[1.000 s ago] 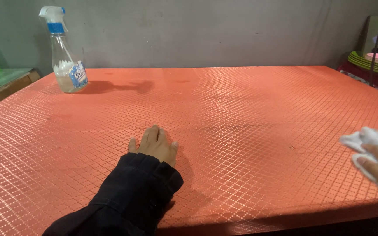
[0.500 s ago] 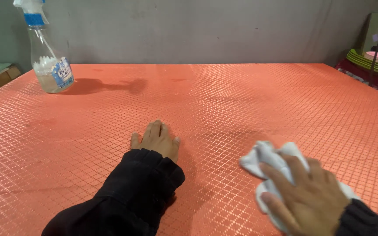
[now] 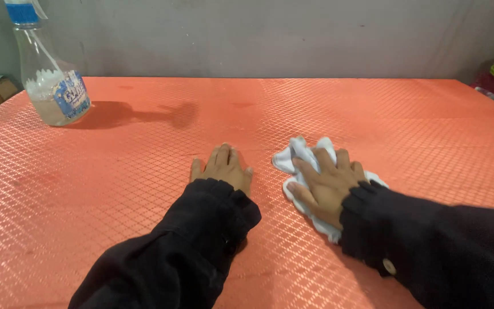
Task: Wiping a table surface with a cloth and spray cleaner.
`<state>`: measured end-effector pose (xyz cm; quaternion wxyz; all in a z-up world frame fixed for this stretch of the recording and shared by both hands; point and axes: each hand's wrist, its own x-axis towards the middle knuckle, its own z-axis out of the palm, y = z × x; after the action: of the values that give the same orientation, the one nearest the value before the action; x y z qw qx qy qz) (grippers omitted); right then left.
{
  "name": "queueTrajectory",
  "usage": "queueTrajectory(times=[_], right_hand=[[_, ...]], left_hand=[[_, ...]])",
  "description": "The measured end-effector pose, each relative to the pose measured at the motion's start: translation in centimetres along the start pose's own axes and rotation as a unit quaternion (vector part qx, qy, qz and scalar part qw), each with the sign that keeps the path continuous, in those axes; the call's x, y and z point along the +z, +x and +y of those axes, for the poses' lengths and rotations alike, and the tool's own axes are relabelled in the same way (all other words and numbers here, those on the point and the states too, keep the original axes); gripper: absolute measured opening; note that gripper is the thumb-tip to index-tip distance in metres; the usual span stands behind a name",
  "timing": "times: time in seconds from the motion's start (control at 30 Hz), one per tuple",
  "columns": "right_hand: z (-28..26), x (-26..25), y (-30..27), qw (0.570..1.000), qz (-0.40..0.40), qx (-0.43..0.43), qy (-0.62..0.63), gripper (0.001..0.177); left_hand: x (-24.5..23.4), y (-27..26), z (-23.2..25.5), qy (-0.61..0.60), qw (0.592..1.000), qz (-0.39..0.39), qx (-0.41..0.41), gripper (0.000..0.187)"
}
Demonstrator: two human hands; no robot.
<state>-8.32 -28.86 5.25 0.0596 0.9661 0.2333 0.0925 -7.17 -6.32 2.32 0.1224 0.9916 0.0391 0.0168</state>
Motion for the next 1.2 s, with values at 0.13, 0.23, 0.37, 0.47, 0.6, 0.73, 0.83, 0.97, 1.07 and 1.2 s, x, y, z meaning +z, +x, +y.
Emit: queueTrajectory(times=[0.13, 0.23, 0.37, 0.47, 0.6, 0.73, 0.83, 0.97, 1.07, 1.2], right_hand=[[0.8, 1.1, 5.0, 1.0, 0.002, 0.006, 0.007, 0.064], [1.2, 1.9, 8.9, 1.0, -0.012, 0.024, 0.001, 0.064], [2.4, 3.2, 14.2, 0.999, 0.02, 0.025, -0.003, 0.063], [3.0, 3.7, 17.8, 0.999, 0.015, 0.04, 0.001, 0.063], [4.2, 4.7, 22.2, 0.999, 0.005, 0.051, -0.01, 0.062], [5.3, 5.8, 26.2, 0.998, 0.002, 0.059, -0.015, 0.063], [6.4, 6.9, 29.1, 0.999, 0.011, 0.052, -0.005, 0.064], [6.9, 7.6, 32.7, 0.997, -0.024, 0.075, -0.022, 0.064], [5.7, 7.4, 33.7, 0.992, -0.025, 0.122, -0.008, 0.062], [4.7, 8.7, 36.0, 0.987, -0.01, 0.161, -0.005, 0.064]], left_hand=[[-0.2, 3.3, -0.6, -0.007, 1.0, 0.001, -0.003, 0.072], [-0.2, 5.9, -1.3, -0.01, 1.0, -0.001, -0.002, 0.072], [-0.2, 9.5, -2.4, -0.018, 1.0, 0.007, 0.007, 0.072], [-0.4, 12.2, -3.3, -0.014, 1.0, 0.009, 0.011, 0.071], [-0.7, 15.2, -4.1, -0.007, 1.0, 0.007, 0.021, 0.07], [-0.5, 18.1, -4.3, -0.002, 1.0, 0.002, 0.018, 0.069], [-1.3, 19.6, -4.4, -0.011, 1.0, -0.009, 0.006, 0.071], [-2.2, 21.3, -6.1, -0.023, 1.0, -0.02, 0.005, 0.078], [-0.6, 25.0, -9.2, -0.026, 1.0, -0.006, -0.002, 0.08], [4.0, 33.2, -17.6, 0.168, 0.983, -0.01, -0.071, 0.071]])
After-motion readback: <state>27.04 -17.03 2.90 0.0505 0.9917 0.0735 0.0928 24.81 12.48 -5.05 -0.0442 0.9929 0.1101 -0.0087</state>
